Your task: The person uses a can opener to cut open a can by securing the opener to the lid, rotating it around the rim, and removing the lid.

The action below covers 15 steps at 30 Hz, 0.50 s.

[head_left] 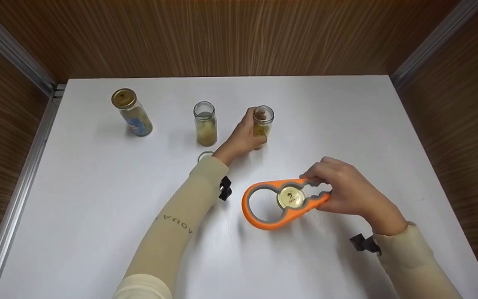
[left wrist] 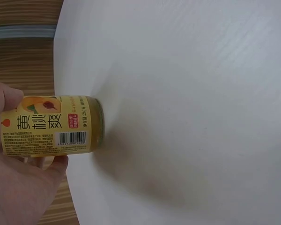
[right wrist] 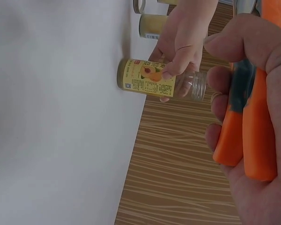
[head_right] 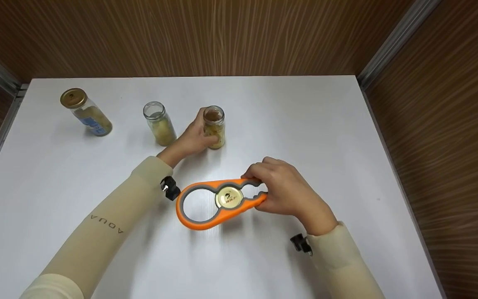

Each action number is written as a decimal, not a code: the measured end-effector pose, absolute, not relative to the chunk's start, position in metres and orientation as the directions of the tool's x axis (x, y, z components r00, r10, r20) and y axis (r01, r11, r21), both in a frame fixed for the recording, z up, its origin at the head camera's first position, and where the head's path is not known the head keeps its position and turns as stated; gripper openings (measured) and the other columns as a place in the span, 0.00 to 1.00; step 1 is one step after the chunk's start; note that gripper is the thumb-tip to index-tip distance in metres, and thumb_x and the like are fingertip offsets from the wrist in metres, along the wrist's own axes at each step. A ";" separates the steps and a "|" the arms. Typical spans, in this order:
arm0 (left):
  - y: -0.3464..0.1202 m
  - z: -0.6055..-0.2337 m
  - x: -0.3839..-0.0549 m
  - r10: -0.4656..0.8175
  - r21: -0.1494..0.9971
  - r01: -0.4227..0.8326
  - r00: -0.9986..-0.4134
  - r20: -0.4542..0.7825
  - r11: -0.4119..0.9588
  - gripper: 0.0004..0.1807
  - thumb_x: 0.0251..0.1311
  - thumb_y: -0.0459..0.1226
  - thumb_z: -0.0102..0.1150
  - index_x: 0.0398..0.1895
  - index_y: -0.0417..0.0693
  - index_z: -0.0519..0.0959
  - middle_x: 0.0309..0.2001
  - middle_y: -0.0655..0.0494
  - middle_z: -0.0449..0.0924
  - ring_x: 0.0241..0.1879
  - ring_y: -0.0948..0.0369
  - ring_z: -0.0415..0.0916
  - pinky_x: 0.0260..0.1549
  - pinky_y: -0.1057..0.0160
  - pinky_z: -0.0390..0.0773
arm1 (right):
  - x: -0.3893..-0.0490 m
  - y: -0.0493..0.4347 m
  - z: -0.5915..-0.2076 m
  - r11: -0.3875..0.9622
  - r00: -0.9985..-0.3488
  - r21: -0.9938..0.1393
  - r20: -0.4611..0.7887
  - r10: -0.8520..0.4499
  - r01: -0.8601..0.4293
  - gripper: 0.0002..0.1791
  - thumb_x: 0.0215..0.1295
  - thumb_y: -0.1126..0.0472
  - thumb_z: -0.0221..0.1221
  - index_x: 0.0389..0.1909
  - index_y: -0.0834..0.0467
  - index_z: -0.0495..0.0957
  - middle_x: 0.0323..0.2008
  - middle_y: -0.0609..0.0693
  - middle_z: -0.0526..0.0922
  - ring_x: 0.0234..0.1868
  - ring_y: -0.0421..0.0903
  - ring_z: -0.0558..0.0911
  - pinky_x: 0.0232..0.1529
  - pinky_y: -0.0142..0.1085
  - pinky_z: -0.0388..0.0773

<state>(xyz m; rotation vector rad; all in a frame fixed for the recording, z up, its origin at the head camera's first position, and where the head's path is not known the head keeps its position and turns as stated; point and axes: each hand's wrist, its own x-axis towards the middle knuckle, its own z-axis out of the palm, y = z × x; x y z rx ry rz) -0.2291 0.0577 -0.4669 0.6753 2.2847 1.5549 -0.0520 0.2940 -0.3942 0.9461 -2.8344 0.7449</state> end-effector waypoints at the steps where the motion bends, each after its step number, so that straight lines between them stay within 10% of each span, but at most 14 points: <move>1: 0.058 -0.467 -0.230 0.531 0.929 0.211 -0.847 0.018 0.305 0.40 0.56 0.28 0.58 0.71 0.48 0.53 0.67 0.51 0.64 0.67 0.59 0.61 0.69 0.61 0.59 | -0.052 0.294 -0.394 0.692 -0.807 -0.427 0.208 -0.552 -0.583 0.25 0.39 0.62 0.78 0.41 0.50 0.82 0.35 0.36 0.81 0.36 0.34 0.77 0.33 0.32 0.78; 15: 0.058 -0.467 -0.230 0.492 0.926 0.237 -0.868 0.065 0.295 0.39 0.55 0.28 0.58 0.69 0.50 0.54 0.68 0.52 0.63 0.69 0.61 0.60 0.69 0.65 0.58 | -0.055 0.294 -0.397 0.662 -0.774 -0.405 0.267 -0.575 -0.631 0.23 0.38 0.62 0.77 0.40 0.49 0.82 0.33 0.36 0.80 0.34 0.34 0.74 0.32 0.31 0.74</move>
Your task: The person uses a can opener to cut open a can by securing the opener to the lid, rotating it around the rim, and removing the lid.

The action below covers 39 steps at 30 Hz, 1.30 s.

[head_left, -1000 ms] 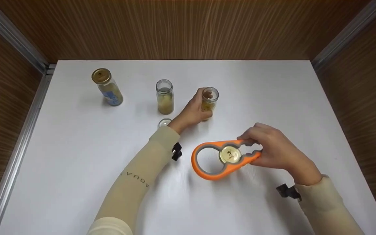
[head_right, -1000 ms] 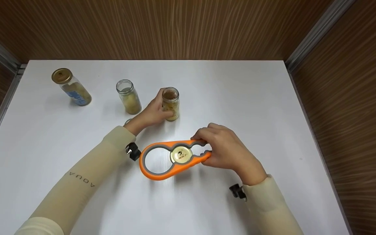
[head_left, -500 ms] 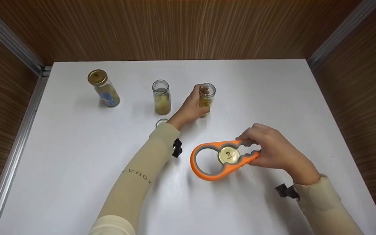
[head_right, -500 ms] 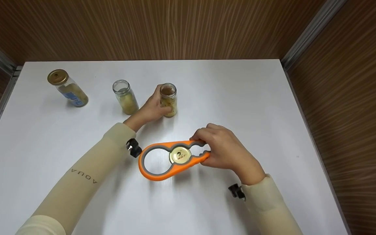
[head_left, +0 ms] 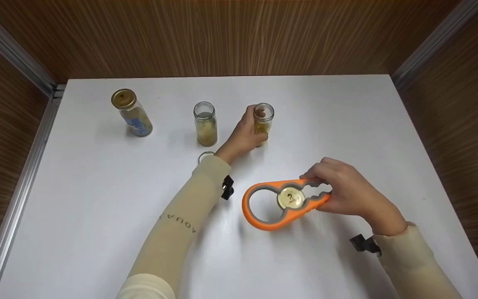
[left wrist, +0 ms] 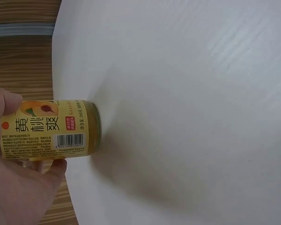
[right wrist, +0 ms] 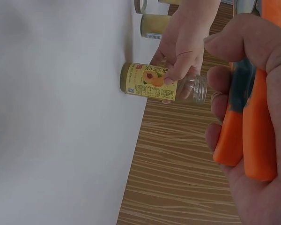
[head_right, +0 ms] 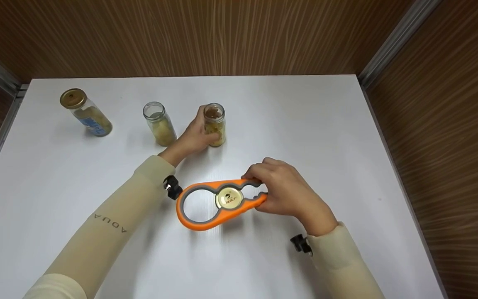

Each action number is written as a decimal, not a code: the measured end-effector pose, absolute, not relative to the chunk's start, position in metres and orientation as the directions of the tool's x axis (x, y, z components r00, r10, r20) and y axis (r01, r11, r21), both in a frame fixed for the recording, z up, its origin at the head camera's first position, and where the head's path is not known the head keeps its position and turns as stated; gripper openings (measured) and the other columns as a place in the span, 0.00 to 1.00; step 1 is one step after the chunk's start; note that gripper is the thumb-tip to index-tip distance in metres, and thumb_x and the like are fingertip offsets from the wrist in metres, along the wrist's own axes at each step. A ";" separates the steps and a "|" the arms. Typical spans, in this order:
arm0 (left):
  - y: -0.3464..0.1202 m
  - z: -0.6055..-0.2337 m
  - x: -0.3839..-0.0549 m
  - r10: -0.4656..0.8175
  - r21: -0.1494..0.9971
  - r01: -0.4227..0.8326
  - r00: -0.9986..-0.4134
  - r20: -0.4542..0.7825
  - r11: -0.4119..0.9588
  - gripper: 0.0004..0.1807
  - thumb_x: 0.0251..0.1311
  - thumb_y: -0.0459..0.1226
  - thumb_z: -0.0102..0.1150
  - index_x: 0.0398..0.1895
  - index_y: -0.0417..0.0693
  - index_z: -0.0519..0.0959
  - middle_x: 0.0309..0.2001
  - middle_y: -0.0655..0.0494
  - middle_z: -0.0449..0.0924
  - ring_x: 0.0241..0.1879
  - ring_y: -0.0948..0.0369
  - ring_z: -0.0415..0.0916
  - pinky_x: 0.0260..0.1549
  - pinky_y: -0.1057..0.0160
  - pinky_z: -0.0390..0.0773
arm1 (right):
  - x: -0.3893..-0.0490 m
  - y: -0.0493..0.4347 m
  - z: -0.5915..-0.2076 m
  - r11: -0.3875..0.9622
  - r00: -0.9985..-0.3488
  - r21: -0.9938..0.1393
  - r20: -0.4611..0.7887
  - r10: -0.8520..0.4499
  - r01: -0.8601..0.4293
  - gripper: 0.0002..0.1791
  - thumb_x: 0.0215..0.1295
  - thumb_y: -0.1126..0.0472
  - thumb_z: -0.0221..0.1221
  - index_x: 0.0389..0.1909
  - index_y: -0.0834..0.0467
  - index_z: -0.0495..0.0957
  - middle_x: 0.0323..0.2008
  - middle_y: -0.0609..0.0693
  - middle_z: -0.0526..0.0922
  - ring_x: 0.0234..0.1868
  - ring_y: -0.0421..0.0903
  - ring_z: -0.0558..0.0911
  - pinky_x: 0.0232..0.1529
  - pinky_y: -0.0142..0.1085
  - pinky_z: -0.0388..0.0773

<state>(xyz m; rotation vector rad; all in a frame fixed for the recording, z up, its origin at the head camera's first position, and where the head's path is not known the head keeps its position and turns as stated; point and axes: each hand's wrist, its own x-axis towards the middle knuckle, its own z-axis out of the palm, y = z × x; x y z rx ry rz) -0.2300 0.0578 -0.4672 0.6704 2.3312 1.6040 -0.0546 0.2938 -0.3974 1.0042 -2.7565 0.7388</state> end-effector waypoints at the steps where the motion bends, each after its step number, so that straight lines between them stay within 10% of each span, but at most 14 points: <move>1: 0.057 -0.467 -0.230 0.489 0.925 0.237 -0.870 0.066 0.297 0.39 0.55 0.28 0.58 0.69 0.50 0.54 0.68 0.52 0.63 0.69 0.60 0.60 0.69 0.65 0.58 | -0.055 0.294 -0.397 0.658 -0.771 -0.407 0.269 -0.577 -0.634 0.23 0.38 0.62 0.77 0.40 0.49 0.82 0.33 0.36 0.80 0.34 0.34 0.75 0.32 0.31 0.74; 17: 0.051 -0.466 -0.215 0.342 0.903 0.149 -0.940 0.002 0.403 0.62 0.52 0.37 0.73 0.80 0.55 0.37 0.71 0.48 0.58 0.73 0.55 0.57 0.73 0.56 0.56 | -0.062 0.294 -0.395 0.648 -0.771 -0.426 0.255 -0.583 -0.631 0.25 0.38 0.63 0.78 0.41 0.49 0.82 0.35 0.36 0.81 0.37 0.35 0.77 0.34 0.32 0.77; 22: 0.049 -0.464 -0.186 0.260 0.923 0.146 -0.964 0.052 0.357 0.55 0.55 0.39 0.70 0.80 0.49 0.44 0.72 0.45 0.59 0.73 0.52 0.56 0.73 0.54 0.57 | -0.061 0.297 -0.396 0.630 -0.761 -0.432 0.294 -0.578 -0.646 0.26 0.36 0.64 0.79 0.42 0.49 0.82 0.36 0.36 0.82 0.36 0.35 0.77 0.34 0.31 0.76; 31: 0.037 -0.462 -0.121 0.245 0.976 -0.077 -0.969 -0.025 -0.203 0.26 0.64 0.29 0.52 0.65 0.42 0.64 0.57 0.42 0.74 0.55 0.53 0.76 0.56 0.58 0.77 | -0.061 0.298 -0.399 0.600 -0.729 -0.413 0.381 -0.569 -0.685 0.27 0.34 0.63 0.78 0.41 0.49 0.83 0.34 0.36 0.82 0.33 0.36 0.74 0.35 0.23 0.68; 39: 0.030 -0.473 -0.080 0.649 0.680 -0.551 -0.747 -0.143 -0.484 0.25 0.69 0.33 0.52 0.68 0.44 0.65 0.63 0.43 0.74 0.61 0.48 0.75 0.64 0.47 0.72 | -0.062 0.297 -0.400 0.609 -0.743 -0.425 0.379 -0.552 -0.669 0.28 0.35 0.61 0.80 0.43 0.50 0.83 0.33 0.37 0.81 0.34 0.36 0.74 0.35 0.24 0.69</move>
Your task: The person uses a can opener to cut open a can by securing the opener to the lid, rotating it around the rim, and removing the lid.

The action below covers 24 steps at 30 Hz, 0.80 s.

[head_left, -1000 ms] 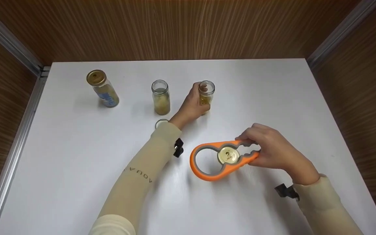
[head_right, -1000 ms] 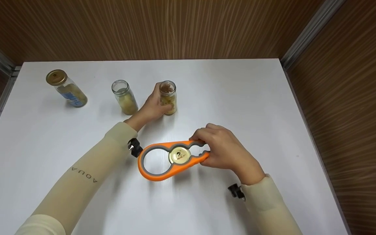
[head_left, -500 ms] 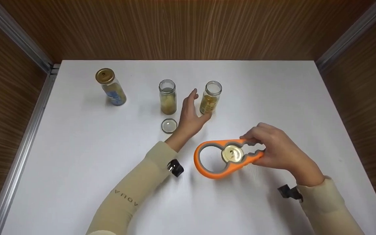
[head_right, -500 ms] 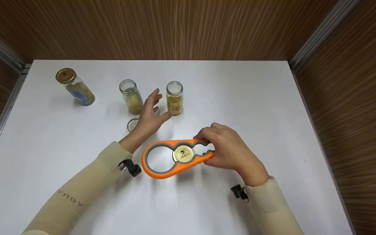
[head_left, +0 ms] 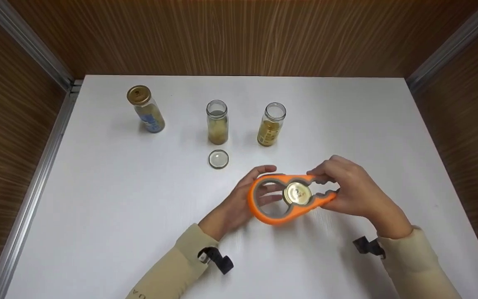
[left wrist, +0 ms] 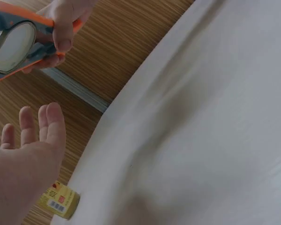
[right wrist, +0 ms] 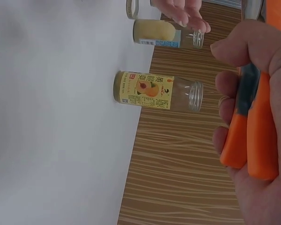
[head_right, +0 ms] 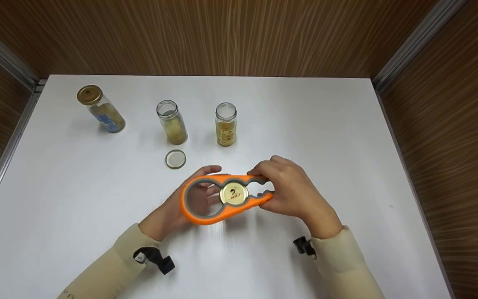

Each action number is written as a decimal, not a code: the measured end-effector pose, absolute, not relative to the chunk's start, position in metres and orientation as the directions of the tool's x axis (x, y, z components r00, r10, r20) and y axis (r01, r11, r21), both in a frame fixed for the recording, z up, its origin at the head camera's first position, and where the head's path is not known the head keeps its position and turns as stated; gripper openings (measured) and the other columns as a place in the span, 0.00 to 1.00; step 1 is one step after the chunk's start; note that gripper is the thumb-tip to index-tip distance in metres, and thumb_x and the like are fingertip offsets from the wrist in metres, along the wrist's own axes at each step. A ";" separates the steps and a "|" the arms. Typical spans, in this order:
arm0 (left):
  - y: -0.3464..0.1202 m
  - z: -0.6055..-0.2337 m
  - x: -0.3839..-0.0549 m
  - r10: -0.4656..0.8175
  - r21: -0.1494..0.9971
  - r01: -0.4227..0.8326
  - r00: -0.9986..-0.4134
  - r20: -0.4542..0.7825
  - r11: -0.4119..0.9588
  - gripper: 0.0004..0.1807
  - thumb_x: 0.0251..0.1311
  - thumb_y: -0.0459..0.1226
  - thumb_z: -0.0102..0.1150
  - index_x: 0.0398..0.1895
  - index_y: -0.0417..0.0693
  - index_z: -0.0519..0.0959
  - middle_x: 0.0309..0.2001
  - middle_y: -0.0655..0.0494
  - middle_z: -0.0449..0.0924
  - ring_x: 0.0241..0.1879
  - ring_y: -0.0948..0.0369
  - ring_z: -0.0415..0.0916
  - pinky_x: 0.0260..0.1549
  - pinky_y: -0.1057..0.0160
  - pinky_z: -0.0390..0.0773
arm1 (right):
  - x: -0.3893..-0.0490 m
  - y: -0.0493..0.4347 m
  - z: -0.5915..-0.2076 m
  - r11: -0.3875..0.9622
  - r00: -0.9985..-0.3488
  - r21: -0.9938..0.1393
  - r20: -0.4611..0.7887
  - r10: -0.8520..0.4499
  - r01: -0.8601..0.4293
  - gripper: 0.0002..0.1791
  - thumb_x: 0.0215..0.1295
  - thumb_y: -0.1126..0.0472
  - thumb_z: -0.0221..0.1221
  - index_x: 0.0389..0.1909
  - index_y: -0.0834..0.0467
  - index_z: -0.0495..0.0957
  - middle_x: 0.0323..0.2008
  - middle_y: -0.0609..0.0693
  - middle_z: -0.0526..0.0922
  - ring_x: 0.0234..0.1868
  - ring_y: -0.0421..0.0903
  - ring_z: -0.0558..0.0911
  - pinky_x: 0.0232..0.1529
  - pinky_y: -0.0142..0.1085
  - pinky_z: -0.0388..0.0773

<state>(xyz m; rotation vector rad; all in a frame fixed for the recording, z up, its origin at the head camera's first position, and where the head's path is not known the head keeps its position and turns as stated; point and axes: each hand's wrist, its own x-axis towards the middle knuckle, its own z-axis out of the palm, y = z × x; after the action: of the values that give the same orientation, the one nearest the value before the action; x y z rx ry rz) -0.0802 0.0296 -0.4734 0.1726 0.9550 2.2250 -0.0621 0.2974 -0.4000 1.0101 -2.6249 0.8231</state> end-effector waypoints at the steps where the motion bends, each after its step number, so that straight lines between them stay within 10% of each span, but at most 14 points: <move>1: 0.029 -0.476 -0.076 0.682 0.658 -0.572 -0.721 -0.119 -0.490 0.27 0.69 0.33 0.51 0.70 0.44 0.63 0.65 0.42 0.73 0.62 0.48 0.74 0.65 0.46 0.70 | -0.062 0.297 -0.401 0.606 -0.740 -0.425 0.384 -0.552 -0.672 0.29 0.35 0.61 0.80 0.43 0.50 0.83 0.34 0.37 0.81 0.34 0.36 0.74 0.35 0.23 0.69; 13: 0.066 -0.471 -0.059 0.863 0.303 -0.823 -0.505 -0.005 -0.480 0.39 0.56 0.41 0.67 0.72 0.46 0.65 0.65 0.56 0.73 0.65 0.61 0.68 0.64 0.66 0.68 | -0.057 0.295 -0.405 0.590 -0.739 -0.445 0.393 -0.547 -0.673 0.29 0.36 0.61 0.80 0.44 0.48 0.83 0.35 0.38 0.81 0.35 0.36 0.76 0.36 0.23 0.70; 24: 0.068 -0.481 -0.051 0.865 0.248 -0.829 -0.490 0.106 -0.501 0.37 0.60 0.39 0.67 0.72 0.54 0.64 0.66 0.56 0.72 0.69 0.57 0.64 0.64 0.50 0.71 | -0.054 0.296 -0.403 0.608 -0.757 -0.451 0.356 -0.549 -0.653 0.27 0.41 0.57 0.79 0.46 0.47 0.82 0.37 0.37 0.82 0.37 0.34 0.74 0.37 0.22 0.70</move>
<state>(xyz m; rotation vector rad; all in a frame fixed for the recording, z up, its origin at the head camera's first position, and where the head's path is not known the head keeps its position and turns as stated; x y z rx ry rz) -0.0508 0.0683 -0.4808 0.2639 0.1985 2.0846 -0.0541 0.2960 -0.4034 1.0010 -2.6511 0.8533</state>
